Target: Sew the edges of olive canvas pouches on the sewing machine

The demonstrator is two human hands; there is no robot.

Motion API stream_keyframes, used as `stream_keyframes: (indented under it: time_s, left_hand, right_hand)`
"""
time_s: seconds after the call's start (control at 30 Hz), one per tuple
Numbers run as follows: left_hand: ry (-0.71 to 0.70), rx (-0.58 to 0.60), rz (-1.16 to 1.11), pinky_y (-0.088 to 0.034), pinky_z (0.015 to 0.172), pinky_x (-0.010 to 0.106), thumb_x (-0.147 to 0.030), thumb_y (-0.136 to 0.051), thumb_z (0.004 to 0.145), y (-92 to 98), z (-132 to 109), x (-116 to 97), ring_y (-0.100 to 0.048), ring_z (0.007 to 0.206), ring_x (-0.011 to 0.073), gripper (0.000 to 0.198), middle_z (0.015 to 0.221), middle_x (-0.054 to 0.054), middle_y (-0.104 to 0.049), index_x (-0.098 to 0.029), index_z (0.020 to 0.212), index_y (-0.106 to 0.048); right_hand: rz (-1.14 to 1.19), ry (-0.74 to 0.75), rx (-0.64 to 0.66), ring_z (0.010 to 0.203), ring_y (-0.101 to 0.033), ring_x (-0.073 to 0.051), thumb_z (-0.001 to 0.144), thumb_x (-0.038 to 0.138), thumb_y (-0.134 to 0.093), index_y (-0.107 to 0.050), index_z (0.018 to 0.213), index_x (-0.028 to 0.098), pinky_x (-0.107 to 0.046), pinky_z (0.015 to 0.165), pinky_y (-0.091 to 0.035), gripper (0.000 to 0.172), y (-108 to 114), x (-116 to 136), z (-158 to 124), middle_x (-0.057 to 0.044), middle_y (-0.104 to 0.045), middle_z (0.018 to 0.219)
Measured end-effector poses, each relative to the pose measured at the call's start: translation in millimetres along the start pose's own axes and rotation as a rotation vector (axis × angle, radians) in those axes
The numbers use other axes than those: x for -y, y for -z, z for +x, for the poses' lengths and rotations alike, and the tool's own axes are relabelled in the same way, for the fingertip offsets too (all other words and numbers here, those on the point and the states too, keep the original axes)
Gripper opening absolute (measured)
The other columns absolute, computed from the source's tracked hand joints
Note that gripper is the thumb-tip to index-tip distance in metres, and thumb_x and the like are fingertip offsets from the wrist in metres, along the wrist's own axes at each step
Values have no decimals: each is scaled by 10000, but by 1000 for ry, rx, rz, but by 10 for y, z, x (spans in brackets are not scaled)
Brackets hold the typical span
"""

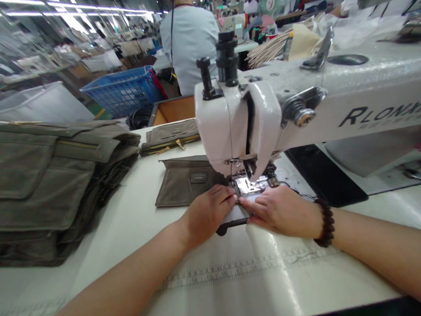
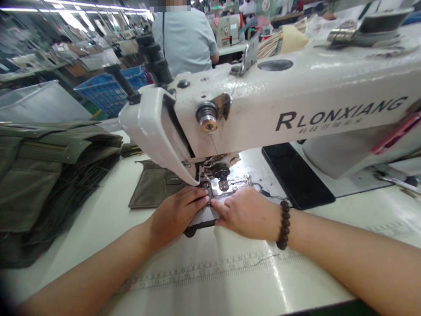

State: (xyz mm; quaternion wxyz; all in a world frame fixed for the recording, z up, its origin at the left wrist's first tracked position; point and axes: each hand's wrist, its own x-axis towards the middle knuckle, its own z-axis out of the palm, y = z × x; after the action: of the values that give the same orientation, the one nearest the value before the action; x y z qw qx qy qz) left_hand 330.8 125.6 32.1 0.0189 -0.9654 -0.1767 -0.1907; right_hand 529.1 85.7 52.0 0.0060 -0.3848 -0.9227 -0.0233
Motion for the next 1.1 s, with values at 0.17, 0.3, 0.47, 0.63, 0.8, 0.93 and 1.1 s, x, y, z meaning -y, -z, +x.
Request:
stream_keyframes:
  time_s: [0.17, 0.3, 0.47, 0.63, 0.8, 0.93, 1.1]
  left_hand:
    - [0, 46, 51, -510, 753, 304, -94, -448, 811, -2, 38, 99, -548, 829, 191, 183, 902, 103, -590, -56, 938, -575]
    - [9, 25, 51, -508, 736, 278, -108, -460, 813, -14, 70, 184, -561, 805, 176, 164, 873, 79, -607, -86, 913, -588]
    - [14, -7, 47, -482, 779, 266, -104, -428, 834, -20, 119, 247, -568, 836, 159, 174, 873, 68, -619, -112, 883, -595]
    - [72, 29, 64, -468, 785, 267, -130, -434, 843, -42, 137, 285, -568, 869, 155, 166, 894, 57, -620, -141, 869, -597]
    - [59, 19, 96, -464, 771, 248, -119, -451, 835, -51, 144, 303, -572, 844, 154, 153, 842, 48, -624, -128, 855, -602]
    - [44, 19, 124, -468, 754, 253, -124, -452, 835, -53, 144, 311, -575, 834, 160, 155, 837, 52, -626, -123, 856, -605]
    - [85, 64, 114, -463, 769, 260, -136, -449, 839, -49, 165, 306, -575, 841, 157, 161, 862, 50, -632, -137, 848, -610]
  right_hand:
    - [32, -16, 26, 549, -536, -143, 835, 383, -458, -522, 1033, 150, -277, 467, -115, 312, -2, -13, -10, -10, -608, 635]
    - [24, -13, 5, 549, -532, -131, 833, 379, -461, -514, 1033, 158, -271, 467, -117, 303, -15, -12, -9, -9, -609, 645]
    - [14, -16, -11, 549, -532, -133, 824, 373, -472, -509, 1036, 170, -271, 462, -111, 296, -25, -15, -6, -3, -611, 654]
    - [10, -15, -9, 545, -521, -130, 826, 373, -467, -510, 1019, 179, -273, 463, -88, 277, -26, -18, -19, -3, -609, 644]
    - [24, -19, -6, 547, -528, -134, 818, 378, -480, -509, 1026, 181, -275, 468, -71, 288, -33, -14, -8, 3, -610, 649]
    - [14, -16, -9, 544, -532, -135, 817, 383, -480, -512, 1027, 179, -278, 466, -63, 294, -29, -16, 1, 4, -602, 637]
    - [4, -18, -14, 538, -524, -126, 824, 386, -465, -512, 1022, 178, -279, 462, -69, 291, -26, -19, 4, -3, -599, 630]
